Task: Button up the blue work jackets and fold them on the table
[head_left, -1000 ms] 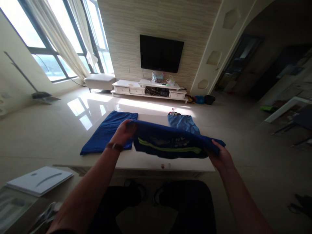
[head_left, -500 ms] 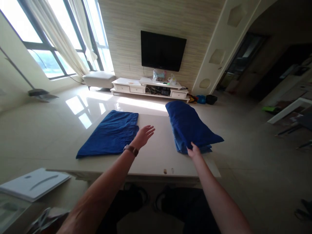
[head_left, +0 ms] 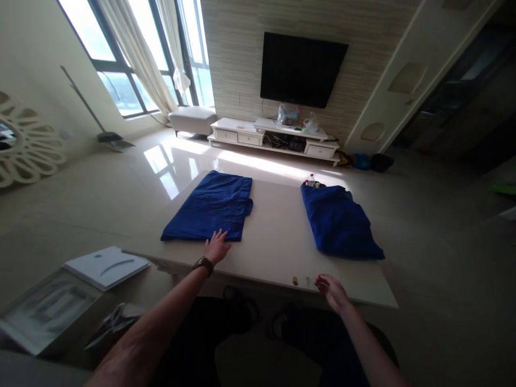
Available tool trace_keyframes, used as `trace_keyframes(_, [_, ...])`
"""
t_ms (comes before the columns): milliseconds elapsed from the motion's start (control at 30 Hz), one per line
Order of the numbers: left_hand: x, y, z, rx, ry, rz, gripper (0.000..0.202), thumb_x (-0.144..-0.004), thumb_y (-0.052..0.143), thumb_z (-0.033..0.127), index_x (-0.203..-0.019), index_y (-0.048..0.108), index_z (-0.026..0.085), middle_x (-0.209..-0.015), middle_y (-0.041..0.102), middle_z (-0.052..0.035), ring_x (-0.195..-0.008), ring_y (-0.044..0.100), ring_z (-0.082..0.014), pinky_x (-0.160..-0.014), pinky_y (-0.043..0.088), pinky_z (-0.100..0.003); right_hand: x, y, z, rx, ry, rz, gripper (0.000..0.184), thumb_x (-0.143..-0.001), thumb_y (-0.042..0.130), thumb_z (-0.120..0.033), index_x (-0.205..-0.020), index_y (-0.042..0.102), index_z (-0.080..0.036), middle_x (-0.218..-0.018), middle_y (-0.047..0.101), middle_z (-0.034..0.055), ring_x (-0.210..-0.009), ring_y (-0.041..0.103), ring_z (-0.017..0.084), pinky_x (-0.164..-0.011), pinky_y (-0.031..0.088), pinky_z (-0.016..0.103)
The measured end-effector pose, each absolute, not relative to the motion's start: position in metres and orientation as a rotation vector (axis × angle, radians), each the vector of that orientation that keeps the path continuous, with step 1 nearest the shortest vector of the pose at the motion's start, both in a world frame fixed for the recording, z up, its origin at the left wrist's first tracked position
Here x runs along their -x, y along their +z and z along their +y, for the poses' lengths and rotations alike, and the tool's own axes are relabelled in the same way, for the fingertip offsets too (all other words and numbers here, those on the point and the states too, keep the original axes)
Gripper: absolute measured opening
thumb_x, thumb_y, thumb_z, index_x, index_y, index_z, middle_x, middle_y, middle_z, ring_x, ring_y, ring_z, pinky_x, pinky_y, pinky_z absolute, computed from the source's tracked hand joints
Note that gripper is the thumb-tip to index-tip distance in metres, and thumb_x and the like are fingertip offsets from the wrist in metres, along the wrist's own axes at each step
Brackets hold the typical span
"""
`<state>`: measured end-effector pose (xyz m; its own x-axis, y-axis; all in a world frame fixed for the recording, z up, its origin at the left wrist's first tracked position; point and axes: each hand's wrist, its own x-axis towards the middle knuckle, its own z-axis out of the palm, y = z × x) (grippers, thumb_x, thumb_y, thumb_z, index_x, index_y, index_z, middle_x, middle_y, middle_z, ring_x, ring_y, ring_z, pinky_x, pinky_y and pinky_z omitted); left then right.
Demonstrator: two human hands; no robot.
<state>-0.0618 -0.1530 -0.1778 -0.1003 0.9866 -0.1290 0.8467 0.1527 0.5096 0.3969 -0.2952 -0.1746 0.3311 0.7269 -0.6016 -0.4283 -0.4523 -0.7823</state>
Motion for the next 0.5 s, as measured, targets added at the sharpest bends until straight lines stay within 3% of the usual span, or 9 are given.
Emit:
trace_keyframes(100, [0.045, -0.18, -0.149, -1.934, 0.122, 2.076, 0.049, -0.096, 0.058, 0.031, -0.145, 0.058, 0.024, -0.158, 0.051, -0.0153, -0.147, 0.045, -0.0346, -0.123, 0.024, -0.061, -0.406, -0.183, -0.329, 1.619, 1.341, -0.411, 0.027, -0.059, 0.086, -0.029, -0.076, 0.069, -0.017, -0.072, 0.074, 0.0054, -0.066, 0.071, 0.019, -0.06, 0.055, 0.024])
trace_keyframes(200, [0.037, -0.179, -0.15, -2.016, 0.112, 2.077, 0.035, -0.098, 0.048, 0.023, -0.123, 0.071, 0.019, -0.136, 0.066, -0.0181, -0.132, 0.057, -0.0335, -0.116, 0.033, -0.051, -0.411, -0.187, -0.35, 1.695, 1.315, -0.52, 0.038, -0.053, 0.087, -0.043, -0.077, 0.07, -0.019, -0.074, 0.075, 0.0058, -0.068, 0.071, 0.02, -0.064, 0.056, 0.028])
trace_keyframes(300, [0.043, -0.175, -0.151, -2.032, 0.136, 2.032, 0.037, -0.098, 0.04, 0.014, -0.105, 0.076, 0.016, -0.122, 0.071, -0.0197, -0.121, 0.063, -0.0319, -0.105, 0.04, -0.045, -0.41, -0.186, -0.356, 1.772, 1.319, -0.604, 0.042, -0.05, 0.087, -0.048, -0.075, 0.069, -0.019, -0.07, 0.074, 0.0049, -0.064, 0.069, 0.019, -0.061, 0.053, 0.028])
trace_keyframes(500, [0.042, -0.156, -0.177, -1.988, 0.21, 1.983, 0.025, -0.099, 0.05, 0.028, -0.095, 0.075, 0.023, -0.107, 0.077, -0.0134, -0.102, 0.072, -0.0269, -0.083, 0.045, -0.032, -0.367, -0.183, -0.344, 1.758, 1.379, -0.836, 0.046, -0.053, 0.085, -0.058, -0.073, 0.068, -0.021, -0.07, 0.072, 0.0037, -0.066, 0.07, 0.022, -0.063, 0.054, 0.032])
